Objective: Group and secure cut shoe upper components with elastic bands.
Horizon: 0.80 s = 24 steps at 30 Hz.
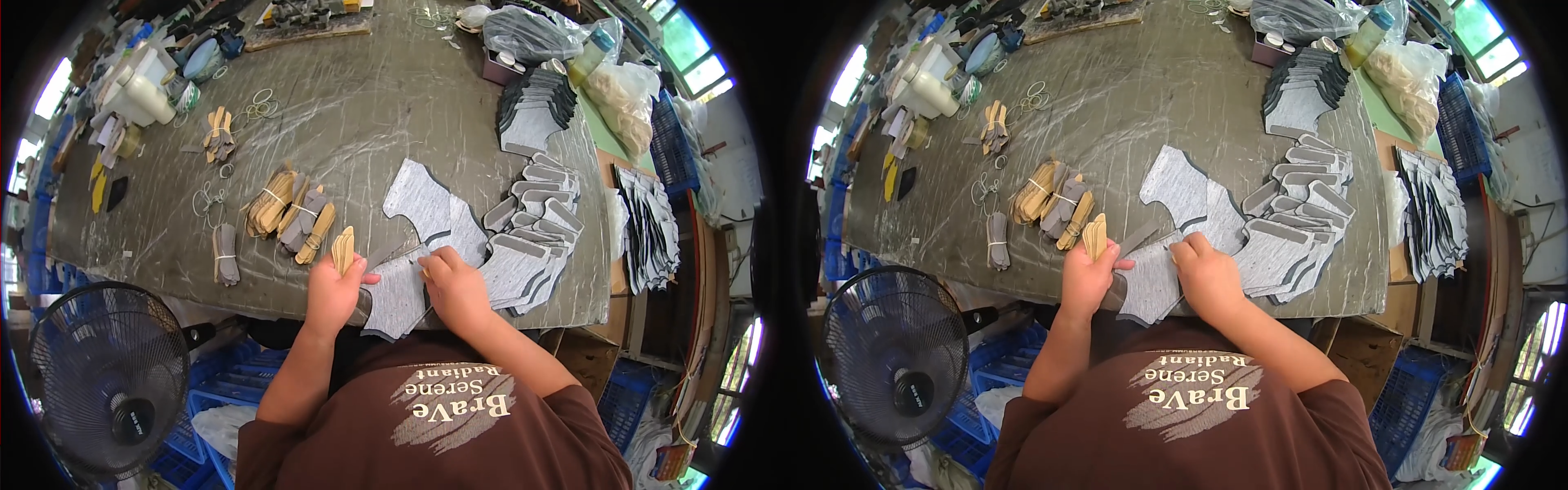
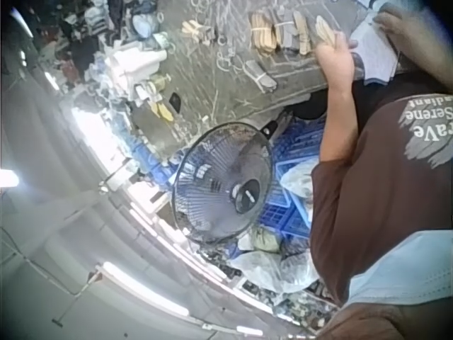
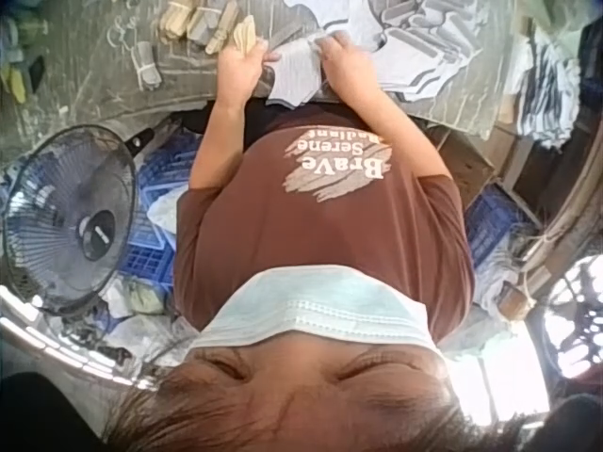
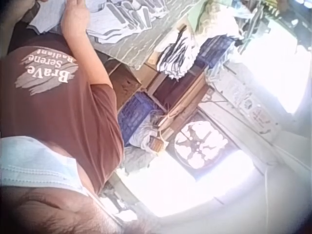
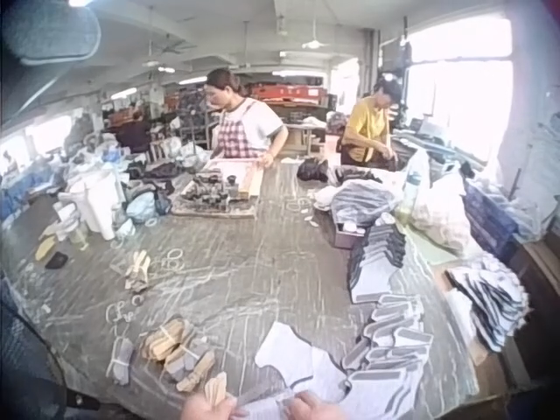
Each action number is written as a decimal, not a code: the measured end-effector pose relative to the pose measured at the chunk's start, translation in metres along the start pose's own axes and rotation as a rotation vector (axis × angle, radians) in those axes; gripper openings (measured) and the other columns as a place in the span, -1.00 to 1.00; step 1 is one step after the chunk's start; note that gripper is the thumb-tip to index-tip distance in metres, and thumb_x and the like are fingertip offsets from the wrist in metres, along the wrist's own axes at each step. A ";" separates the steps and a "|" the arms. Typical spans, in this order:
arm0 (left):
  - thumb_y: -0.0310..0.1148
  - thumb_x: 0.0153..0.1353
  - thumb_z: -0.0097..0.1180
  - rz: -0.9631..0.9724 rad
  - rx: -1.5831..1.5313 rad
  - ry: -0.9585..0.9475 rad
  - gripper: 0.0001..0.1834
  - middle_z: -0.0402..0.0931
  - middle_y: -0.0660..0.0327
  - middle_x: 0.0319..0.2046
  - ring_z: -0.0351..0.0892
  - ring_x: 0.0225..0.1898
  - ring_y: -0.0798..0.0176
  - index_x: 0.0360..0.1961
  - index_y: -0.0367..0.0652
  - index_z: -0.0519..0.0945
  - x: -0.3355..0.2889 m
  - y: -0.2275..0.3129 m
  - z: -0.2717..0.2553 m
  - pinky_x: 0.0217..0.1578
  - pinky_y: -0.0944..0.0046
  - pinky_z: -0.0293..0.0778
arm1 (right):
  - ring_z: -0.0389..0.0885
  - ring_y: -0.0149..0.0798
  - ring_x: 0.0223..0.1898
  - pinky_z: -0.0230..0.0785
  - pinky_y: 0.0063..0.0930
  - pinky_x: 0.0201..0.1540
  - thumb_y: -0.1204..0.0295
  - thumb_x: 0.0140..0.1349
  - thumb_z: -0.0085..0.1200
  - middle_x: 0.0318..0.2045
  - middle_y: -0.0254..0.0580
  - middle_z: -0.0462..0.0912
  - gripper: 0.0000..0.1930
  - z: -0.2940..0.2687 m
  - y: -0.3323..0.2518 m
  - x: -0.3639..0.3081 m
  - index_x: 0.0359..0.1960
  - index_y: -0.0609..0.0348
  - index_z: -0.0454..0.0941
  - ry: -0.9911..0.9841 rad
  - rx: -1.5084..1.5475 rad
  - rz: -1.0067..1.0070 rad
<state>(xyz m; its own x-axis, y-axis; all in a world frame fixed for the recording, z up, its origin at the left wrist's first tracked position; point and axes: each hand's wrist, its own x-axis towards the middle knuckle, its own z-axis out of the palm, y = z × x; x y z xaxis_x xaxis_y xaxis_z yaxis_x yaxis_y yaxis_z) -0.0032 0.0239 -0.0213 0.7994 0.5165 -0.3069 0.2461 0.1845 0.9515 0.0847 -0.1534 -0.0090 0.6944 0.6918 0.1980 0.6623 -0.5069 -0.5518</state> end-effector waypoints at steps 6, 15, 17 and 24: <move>-0.53 0.22 0.00 0.010 0.016 -0.028 -0.94 0.47 0.24 -0.44 0.65 -0.44 0.25 -0.31 -0.30 0.43 -0.001 0.000 0.001 -0.50 0.42 0.40 | 0.55 -0.04 -0.48 0.42 -0.26 -0.44 0.48 0.02 0.14 -0.46 -0.17 0.49 -0.91 0.012 0.007 0.018 -0.41 0.13 0.54 -0.018 -0.036 -0.047; -0.54 0.22 -0.01 0.046 0.099 0.006 -0.94 0.48 0.24 -0.47 0.66 -0.44 0.27 -0.31 -0.32 0.43 -0.002 -0.002 0.004 -0.47 0.41 0.42 | 0.53 0.00 -0.57 0.38 -0.16 -0.54 0.57 0.02 -0.02 -0.44 -0.03 0.43 -0.87 0.019 0.002 0.021 -0.39 0.21 0.31 -0.195 -0.342 -0.015; -0.53 0.23 -0.01 0.050 0.107 0.014 -0.95 0.48 0.25 -0.48 0.66 -0.44 0.28 -0.32 -0.31 0.43 -0.002 -0.001 0.005 -0.49 0.42 0.41 | 0.52 0.08 -0.56 0.37 -0.11 -0.52 0.57 0.06 -0.03 -0.44 0.02 0.44 -0.88 0.016 0.010 0.020 -0.37 0.22 0.30 -0.083 -0.243 0.019; -0.50 0.23 0.00 0.066 -0.014 -0.009 -0.96 0.49 0.23 -0.53 0.56 -0.58 0.40 -0.33 -0.25 0.44 -0.003 -0.004 -0.002 -0.65 0.49 0.22 | 0.46 0.22 -0.53 0.31 -0.03 -0.45 0.52 0.12 -0.03 -0.52 0.16 0.46 -0.87 -0.025 0.012 0.019 -0.40 0.31 0.29 0.119 0.088 0.049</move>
<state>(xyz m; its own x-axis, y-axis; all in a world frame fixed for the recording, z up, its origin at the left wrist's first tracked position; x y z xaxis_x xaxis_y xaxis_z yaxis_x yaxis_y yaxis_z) -0.0072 0.0230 -0.0244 0.8184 0.5207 -0.2433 0.1849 0.1623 0.9693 0.1125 -0.1592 0.0083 0.7572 0.5990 0.2604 0.6029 -0.4878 -0.6313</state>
